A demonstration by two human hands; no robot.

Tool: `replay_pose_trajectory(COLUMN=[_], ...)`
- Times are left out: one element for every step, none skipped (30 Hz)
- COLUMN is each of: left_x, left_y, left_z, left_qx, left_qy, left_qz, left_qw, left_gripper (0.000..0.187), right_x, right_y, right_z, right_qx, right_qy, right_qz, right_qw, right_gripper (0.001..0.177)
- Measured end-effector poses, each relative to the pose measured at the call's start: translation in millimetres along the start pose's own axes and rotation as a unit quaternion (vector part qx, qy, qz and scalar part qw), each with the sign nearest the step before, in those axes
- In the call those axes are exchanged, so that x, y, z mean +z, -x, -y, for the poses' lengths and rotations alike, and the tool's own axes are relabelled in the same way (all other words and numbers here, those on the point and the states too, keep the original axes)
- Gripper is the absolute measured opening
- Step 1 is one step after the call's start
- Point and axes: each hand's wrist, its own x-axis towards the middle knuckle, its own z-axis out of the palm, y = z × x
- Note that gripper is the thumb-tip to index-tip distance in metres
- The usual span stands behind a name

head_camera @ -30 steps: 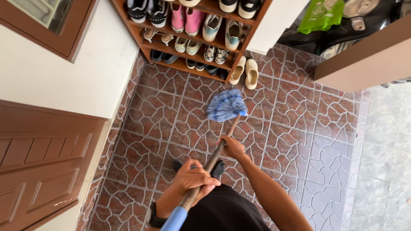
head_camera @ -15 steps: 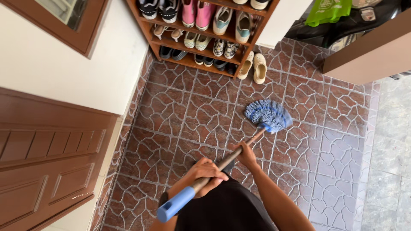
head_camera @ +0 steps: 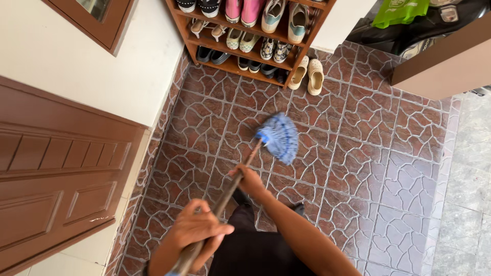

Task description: The person mops a tiled floor using a mop, moving it in broad strokes across the entryway area near a shoe rack.

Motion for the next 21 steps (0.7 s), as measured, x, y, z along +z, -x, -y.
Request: replay_pose_trajectory(left_x=[-0.6,2.0,6.8,11.2,11.6,9.5,15.2,30.6,46.8,63.6,81.2,100.8,118.8,137.5,159.0,180.8,203.7,226.6,247.7,266.3,284.8], left_y=[2.0,-0.7,-3.0,-3.4,-0.8,4.4,8.0,8.3,8.4,9.0,10.1,11.7,12.7,12.2,10.8,9.2,7.2,4.6,4.4,5.9,7.6], left_z=[-8.3,-9.9,-10.3,-12.4,-18.7,-28.6,-36.5,-40.1,-43.9,-47.7,-50.2,-52.7,-54.2,-52.8,-48.4,-43.1,-37.9,-32.9,-31.0,-30.6,-29.3], left_qx=[-0.017,0.014,0.043,0.072,0.059,0.045,0.03,0.039,0.048,0.057,0.048,0.038,0.029,0.045,0.061,0.077,0.075,0.074,0.072,0.074,0.074], left_qy=[-0.013,-0.01,-0.008,-0.005,-0.016,-0.027,-0.035,-0.033,-0.031,-0.028,-0.012,0.003,0.017,0.012,0.01,0.008,0.029,0.051,0.073,0.065,0.056], left_qz=[-0.002,-0.026,-0.051,-0.075,-0.044,-0.013,0.021,0.015,0.012,0.008,0.01,0.012,0.016,0.002,-0.012,-0.026,-0.013,-0.001,0.012,0.028,0.044], left_qw=[1.0,1.0,0.998,0.995,0.997,0.999,0.999,0.999,0.998,0.998,0.999,0.999,0.999,0.999,0.998,0.997,0.997,0.996,0.995,0.995,0.995], left_gripper=[0.019,0.02,0.021,0.022,0.022,0.022,0.021,0.021,0.02,0.019,0.02,0.02,0.02,0.02,0.019,0.019,0.017,0.015,0.013,0.013,0.013], right_x=[0.2,-2.1,-4.6,-8.0,-18.2,-30.3,-40.4,-51.2,-62.3,-74.9,-87.5,-101.1,-114.4,-127.8,-142.4,-157.8,-172.7,-187.6,-203.8,-219.2,-232.6], right_y=[4.1,8.4,17.1,28.8,38.1,47.5,62.3,75.5,87.9,100.6,109.3,119.1,128.2,137.0,144.0,147.0,152.9,160.5,167.2,175.1,183.8], right_z=[9.9,19.9,29.8,39.2,44.9,47.3,46.8,42.9,36.3,26.9,15.8,3.4,-9.0,-22.2,-38.0,-55.3,-73.0,-91.6,-111.0,-130.1,-148.4], right_qx=[-0.014,-0.028,-0.008,0.012,0.031,0.036,0.046,0.055,0.057,0.059,0.057,0.068,0.079,0.09,0.104,0.118,0.132,0.139,0.145,0.151,0.171], right_qy=[-0.004,-0.008,0.025,0.059,0.095,0.098,0.099,0.101,0.106,0.112,0.118,0.133,0.146,0.158,0.178,0.199,0.218,0.222,0.226,0.23,0.231], right_qz=[0.026,0.051,0.064,0.077,0.089,0.098,0.107,0.115,0.103,0.091,0.078,0.083,0.087,0.09,0.093,0.096,0.1,0.092,0.084,0.076,0.082], right_qw=[1.0,0.998,0.998,0.995,0.991,0.99,0.988,0.987,0.987,0.988,0.988,0.985,0.982,0.979,0.974,0.968,0.962,0.961,0.96,0.958,0.954], right_gripper=[0.02,0.019,0.022,0.026,0.03,0.031,0.032,0.033,0.032,0.032,0.031,0.029,0.028,0.026,0.027,0.027,0.028,0.027,0.031,0.037,0.033])
